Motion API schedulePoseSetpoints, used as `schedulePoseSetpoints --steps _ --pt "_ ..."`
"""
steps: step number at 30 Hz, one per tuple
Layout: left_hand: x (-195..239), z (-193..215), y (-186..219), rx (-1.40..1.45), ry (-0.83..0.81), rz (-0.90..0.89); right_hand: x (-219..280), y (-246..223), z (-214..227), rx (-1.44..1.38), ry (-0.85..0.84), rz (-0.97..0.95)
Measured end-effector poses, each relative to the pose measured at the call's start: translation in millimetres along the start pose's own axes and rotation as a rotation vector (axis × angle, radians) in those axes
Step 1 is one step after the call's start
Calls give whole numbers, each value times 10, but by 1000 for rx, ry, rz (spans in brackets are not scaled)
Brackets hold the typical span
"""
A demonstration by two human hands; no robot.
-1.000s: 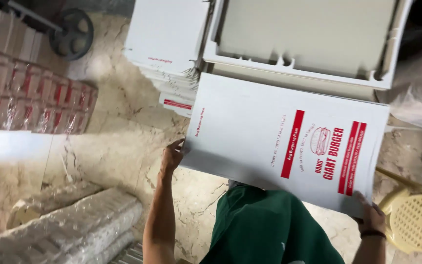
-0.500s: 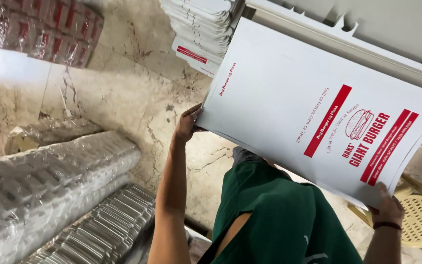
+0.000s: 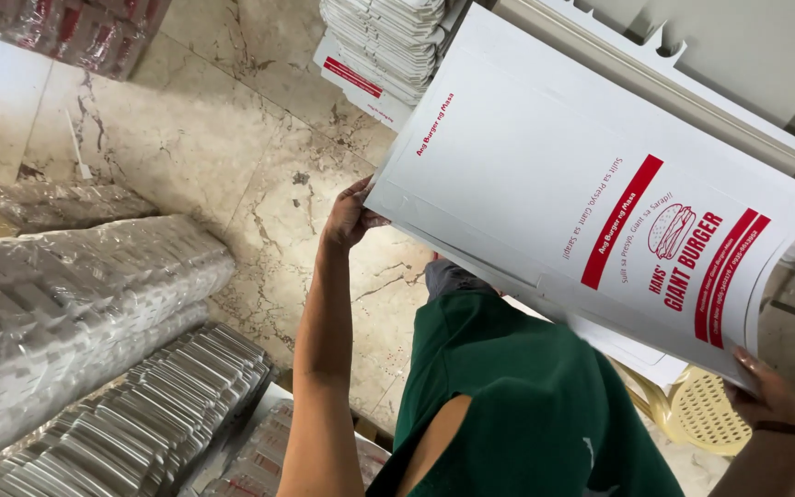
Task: Manually punching out burger box shapes from large cardboard sheets using a plastic template and stacking the finished products.
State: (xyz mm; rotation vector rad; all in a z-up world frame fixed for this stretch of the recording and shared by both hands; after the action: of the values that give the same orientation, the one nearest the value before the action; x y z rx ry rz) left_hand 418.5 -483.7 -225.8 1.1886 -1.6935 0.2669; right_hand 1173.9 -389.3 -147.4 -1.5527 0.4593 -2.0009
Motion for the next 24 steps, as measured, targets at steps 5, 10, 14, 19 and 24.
schedulePoseSetpoints --steps 5,10,14,19,24 --pt "3 99 1 80 -49 -52 -146 83 346 -83 120 -17" --pt "-79 168 -166 183 -282 -53 -482 398 787 -40 29 -46" --pt "456 -221 99 -182 79 32 155 -113 8 296 -131 96" --pt "217 43 -71 -114 -293 121 115 300 -402 620 208 276" --pt "715 -356 257 -348 -163 207 308 291 -695 219 383 181"
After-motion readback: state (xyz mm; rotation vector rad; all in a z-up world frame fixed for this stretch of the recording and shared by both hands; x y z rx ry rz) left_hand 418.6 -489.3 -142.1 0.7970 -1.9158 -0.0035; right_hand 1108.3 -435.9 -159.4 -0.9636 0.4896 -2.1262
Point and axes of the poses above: each hand's wrist, its own x-axis away from the middle knuckle, its own z-axis out of the back of the hand, y = z × x, the point moved 3 cm from there along -x, towards the middle knuckle, and after that the axes turned 13 degrees about z, right-handed, at the moved point
